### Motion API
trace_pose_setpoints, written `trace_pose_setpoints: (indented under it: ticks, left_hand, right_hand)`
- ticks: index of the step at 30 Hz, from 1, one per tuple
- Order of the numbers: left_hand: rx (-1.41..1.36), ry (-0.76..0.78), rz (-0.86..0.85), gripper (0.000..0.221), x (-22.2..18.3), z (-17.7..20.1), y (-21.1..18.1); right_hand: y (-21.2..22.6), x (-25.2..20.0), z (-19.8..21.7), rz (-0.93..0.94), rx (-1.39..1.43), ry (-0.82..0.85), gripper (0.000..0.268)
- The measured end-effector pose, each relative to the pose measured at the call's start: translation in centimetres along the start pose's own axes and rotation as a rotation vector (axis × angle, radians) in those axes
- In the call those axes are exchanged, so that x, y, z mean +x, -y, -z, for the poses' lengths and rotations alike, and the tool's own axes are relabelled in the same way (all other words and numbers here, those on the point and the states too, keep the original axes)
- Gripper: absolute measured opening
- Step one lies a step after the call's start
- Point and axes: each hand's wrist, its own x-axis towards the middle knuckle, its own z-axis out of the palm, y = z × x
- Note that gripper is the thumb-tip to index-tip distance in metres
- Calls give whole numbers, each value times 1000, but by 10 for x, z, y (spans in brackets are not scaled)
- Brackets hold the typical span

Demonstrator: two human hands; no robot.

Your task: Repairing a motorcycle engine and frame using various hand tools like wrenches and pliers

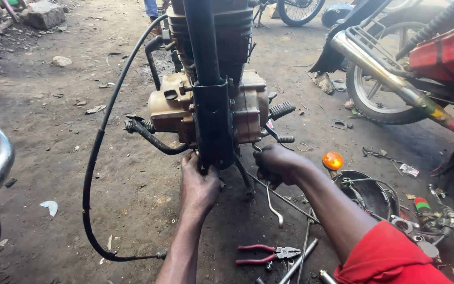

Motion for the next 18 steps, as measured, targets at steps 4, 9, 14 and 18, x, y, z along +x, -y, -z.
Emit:
trace_pose_setpoints:
  ticks: [4,9,14,18]
  left_hand:
    - [-7,-3,21,58,-5,1,-5]
    - [-22,-7,17,58,3,-1,-2]
    - [3,-12,28,58,6,-2,-1]
    - [22,-18,1,58,7,-4,1]
  right_hand:
    - [-27,7,-21,213,-142,91,24]
    - [-5,-19,-39,456,-400,-197,30]
    - [-1,-7,-46,421,-268,-206,50]
    - [6,-13,-42,613,-328,-38,36]
